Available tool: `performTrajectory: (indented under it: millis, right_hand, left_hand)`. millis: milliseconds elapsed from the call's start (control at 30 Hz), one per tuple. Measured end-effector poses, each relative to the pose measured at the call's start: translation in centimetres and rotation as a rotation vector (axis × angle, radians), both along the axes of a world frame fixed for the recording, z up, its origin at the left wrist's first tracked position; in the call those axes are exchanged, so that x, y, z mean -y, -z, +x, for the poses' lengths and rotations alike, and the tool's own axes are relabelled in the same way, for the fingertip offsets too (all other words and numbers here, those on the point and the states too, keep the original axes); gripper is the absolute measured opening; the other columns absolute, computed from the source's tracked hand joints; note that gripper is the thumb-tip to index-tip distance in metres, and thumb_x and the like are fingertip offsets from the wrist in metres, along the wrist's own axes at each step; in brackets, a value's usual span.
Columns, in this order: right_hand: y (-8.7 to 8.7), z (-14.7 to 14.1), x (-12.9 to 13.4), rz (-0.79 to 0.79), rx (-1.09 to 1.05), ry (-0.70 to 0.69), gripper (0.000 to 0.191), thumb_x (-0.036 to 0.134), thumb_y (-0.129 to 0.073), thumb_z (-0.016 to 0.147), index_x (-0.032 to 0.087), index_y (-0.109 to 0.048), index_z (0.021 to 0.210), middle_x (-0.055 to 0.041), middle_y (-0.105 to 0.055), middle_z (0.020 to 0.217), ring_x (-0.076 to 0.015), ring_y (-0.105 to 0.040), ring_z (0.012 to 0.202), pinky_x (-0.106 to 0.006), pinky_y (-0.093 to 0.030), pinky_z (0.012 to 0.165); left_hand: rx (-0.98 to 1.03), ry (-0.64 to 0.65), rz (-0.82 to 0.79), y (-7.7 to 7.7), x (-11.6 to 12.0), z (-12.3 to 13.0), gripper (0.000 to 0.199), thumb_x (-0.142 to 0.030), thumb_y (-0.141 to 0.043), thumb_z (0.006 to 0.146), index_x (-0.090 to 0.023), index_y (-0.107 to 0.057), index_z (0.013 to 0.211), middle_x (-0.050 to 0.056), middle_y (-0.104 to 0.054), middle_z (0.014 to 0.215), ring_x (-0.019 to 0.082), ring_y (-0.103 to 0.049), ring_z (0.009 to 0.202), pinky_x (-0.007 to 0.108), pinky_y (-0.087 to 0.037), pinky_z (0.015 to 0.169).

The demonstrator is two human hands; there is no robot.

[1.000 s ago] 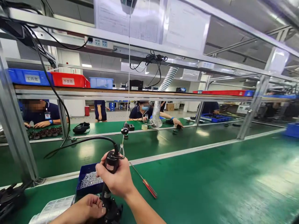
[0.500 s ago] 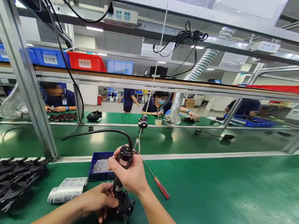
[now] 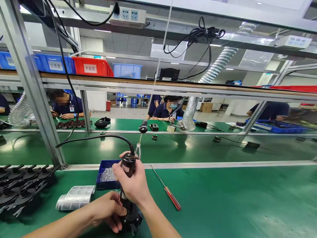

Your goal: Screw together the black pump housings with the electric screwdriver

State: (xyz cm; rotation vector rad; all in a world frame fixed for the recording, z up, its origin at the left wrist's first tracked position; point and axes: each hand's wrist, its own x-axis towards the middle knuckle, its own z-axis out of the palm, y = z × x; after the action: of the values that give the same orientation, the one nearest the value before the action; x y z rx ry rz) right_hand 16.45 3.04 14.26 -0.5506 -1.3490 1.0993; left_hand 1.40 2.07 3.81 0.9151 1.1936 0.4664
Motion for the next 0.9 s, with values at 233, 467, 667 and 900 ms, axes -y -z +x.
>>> performTrajectory:
  millis: [233,467,667,900]
  right_hand:
    - [0.1,0.5,-0.5,0.075,-0.028,-0.341,0.051,0.054,-0.087,0.095,0.024,-0.06,0.127,-0.0009,-0.071,0.091,-0.0169,-0.067,0.064,-0.032,-0.055,0.061]
    - [0.9,-0.2,-0.7,-0.033,-0.314,-0.373,0.059,0.065,-0.072,0.087,0.02,-0.067,0.126,-0.0053,-0.071,0.09,-0.0163,-0.056,0.054,-0.031,-0.042,0.052]
    - [1.2,-0.5,-0.6,-0.037,-0.351,-0.386,0.059,0.069,-0.061,0.099,0.018,-0.073,0.126,-0.0093,-0.074,0.093,-0.0162,-0.057,0.052,-0.03,-0.043,0.049]
    - [1.0,-0.3,-0.5,-0.062,-0.367,-0.479,0.061,0.059,-0.077,0.078,0.016,-0.077,0.121,-0.0113,-0.076,0.095,-0.0186,-0.059,0.053,-0.031,-0.045,0.047]
  left_hand:
    - [0.0,0.148,-0.117,-0.9,-1.4,0.1,0.028,-0.017,-0.089,0.065,-0.015,-0.065,0.079,0.009,-0.074,0.076,0.025,-0.076,0.057,0.037,-0.068,0.051]
    - [-0.001,0.199,-0.124,-0.8,-1.9,-0.6,0.036,-0.025,-0.098,0.069,-0.012,-0.067,0.083,0.012,-0.075,0.079,0.028,-0.08,0.064,0.039,-0.07,0.06]
    - [-0.031,0.21,-0.12,-1.0,-2.0,-0.7,0.041,-0.028,-0.103,0.063,-0.012,-0.069,0.08,0.009,-0.074,0.078,0.028,-0.079,0.068,0.041,-0.07,0.062]
    - [-0.033,0.215,-0.062,-1.8,-1.7,-0.9,0.048,-0.032,-0.109,0.057,-0.014,-0.072,0.082,0.003,-0.071,0.076,0.022,-0.073,0.065,0.043,-0.068,0.066]
